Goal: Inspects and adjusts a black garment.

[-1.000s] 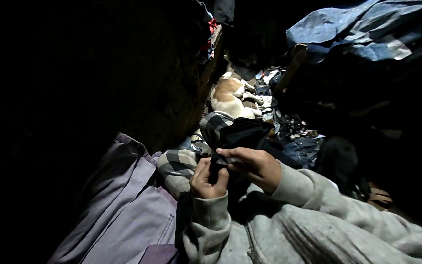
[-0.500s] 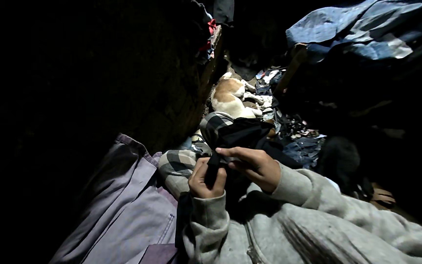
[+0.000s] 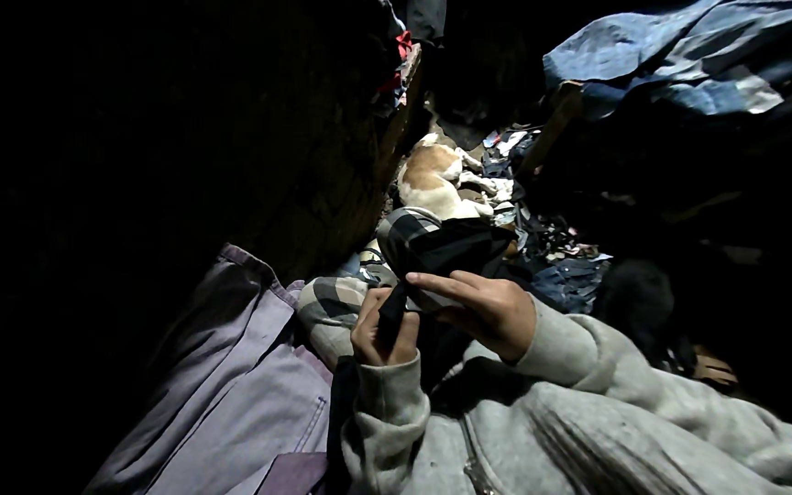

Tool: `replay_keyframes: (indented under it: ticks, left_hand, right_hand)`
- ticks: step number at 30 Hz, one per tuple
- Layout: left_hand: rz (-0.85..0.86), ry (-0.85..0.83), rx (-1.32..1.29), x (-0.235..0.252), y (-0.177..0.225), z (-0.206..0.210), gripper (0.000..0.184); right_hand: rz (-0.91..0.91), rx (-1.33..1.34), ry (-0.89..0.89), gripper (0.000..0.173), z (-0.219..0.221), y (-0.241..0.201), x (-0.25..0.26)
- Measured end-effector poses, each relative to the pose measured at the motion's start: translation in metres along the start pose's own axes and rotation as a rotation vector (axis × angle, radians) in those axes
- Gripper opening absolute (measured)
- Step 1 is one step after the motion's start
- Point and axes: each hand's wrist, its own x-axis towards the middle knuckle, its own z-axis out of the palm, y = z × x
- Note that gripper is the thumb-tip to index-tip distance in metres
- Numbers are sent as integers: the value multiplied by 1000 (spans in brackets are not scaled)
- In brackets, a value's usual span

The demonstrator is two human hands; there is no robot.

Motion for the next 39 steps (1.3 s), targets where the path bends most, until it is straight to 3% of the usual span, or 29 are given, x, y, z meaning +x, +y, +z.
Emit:
replay_keyframes:
  ticks: [5,13,24,27,31,39]
  left_hand:
    - [45,26,53,-6,-4,8,18]
    - [-8,107,-15,-7,-4,7,5]
    - [26,-31,28,-1,-6,4,21]
    - [68,-122,71,7,-7,-2,37]
    - [82,-73,48,12,-3,-4,23]
    - [-43,-37,-85,4,-1,-3,16]
  right_hand:
    - [66,85,46,36,10,0,0]
    - [55,145,-30,41,6,1,-1]
    - [73,285,1,36,8,5,4]
    - [38,250,-4,35,6,2,4]
    - [24,139,5,39,4,2,4]
    - [25,75,2,40,6,1,1]
